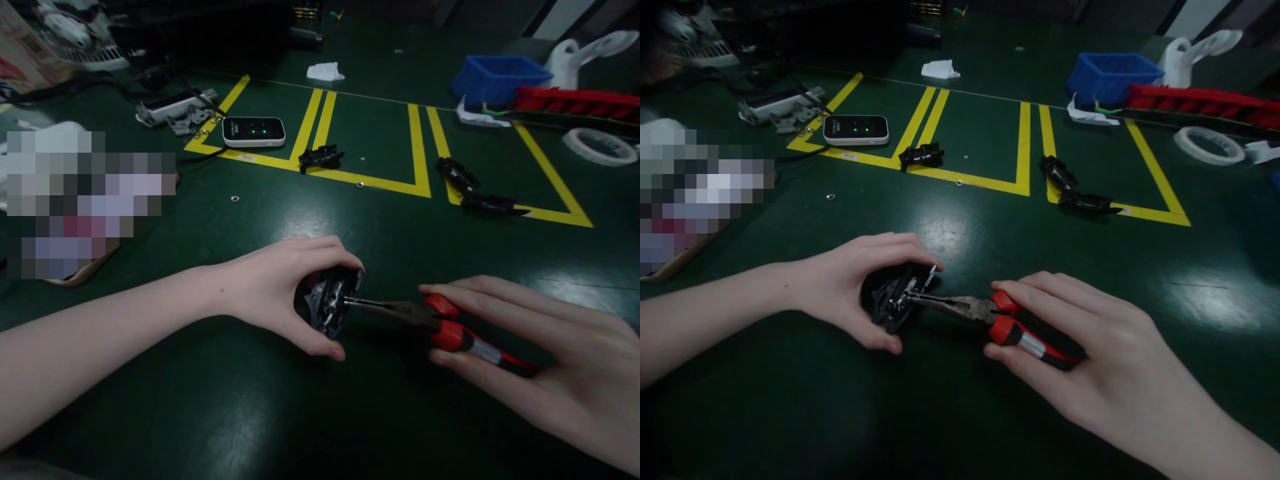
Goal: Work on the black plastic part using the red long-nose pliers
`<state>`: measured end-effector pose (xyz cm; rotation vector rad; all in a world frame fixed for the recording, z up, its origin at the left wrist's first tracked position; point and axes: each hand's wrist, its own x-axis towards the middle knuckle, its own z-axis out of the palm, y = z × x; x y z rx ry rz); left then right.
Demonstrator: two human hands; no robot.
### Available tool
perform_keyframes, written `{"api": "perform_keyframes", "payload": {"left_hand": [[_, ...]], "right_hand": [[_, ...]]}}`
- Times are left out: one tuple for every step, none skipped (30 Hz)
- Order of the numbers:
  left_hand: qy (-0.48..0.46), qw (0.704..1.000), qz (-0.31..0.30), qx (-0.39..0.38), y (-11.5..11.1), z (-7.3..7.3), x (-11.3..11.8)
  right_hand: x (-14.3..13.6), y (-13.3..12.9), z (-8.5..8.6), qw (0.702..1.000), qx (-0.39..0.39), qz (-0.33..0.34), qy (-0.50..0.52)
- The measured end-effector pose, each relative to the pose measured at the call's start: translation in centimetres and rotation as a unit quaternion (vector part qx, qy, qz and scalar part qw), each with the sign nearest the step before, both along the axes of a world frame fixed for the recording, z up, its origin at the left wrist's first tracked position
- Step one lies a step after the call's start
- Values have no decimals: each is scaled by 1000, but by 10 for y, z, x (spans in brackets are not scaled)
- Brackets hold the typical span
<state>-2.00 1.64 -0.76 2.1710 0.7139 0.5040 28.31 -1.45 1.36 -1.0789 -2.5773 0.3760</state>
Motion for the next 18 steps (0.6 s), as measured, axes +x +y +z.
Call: {"api": "perform_keyframes", "payload": {"left_hand": [[1,1000,-1,1,0,0,0],[3,1000,-2,2,0,0,0],[7,1000,-4,3,0,0,0],[11,1000,-4,6,0,0,0],[16,1000,-4,9,0,0,0],[20,1000,-4,12,0,0,0],[26,1000,-4,14,0,0,0],[31,999,-5,16,0,0,-1],[35,999,-5,18,0,0,-1],[37,999,-5,19,0,0,-1],[39,999,-6,19,0,0,-1],[39,999,-6,18,0,0,-1],[37,999,-6,17,0,0,-1],[34,999,-6,17,0,0,-1],[32,999,-5,18,0,0,-1],[30,999,-4,18,0,0,-1],[28,999,-5,18,0,0,-1],[29,999,-5,18,0,0,-1]], "right_hand": [[0,0,0,1000,1,2,-2],[0,0,1,1000,-1,3,-4],[-1,-1,1,1000,-3,4,-6],[-1,-1,2,1000,-6,5,-8],[-2,-1,2,1000,-8,8,-11],[-3,-1,3,1000,-8,12,-13],[-3,-1,3,1000,-5,16,-14],[-4,0,3,1000,-4,21,-16],[-5,0,3,1000,0,23,-17],[-5,0,2,1000,1,23,-17],[-6,1,2,1000,1,21,-14],[-6,1,1,1000,-2,17,-11],[-6,1,0,1000,-6,13,-7],[-7,1,-1,1000,-11,9,-2],[-7,1,-1,1000,-18,7,2],[-7,1,-2,1000,-24,6,3],[-7,1,-3,1000,-28,4,3],[-7,0,-3,1000,-29,4,2]]}}
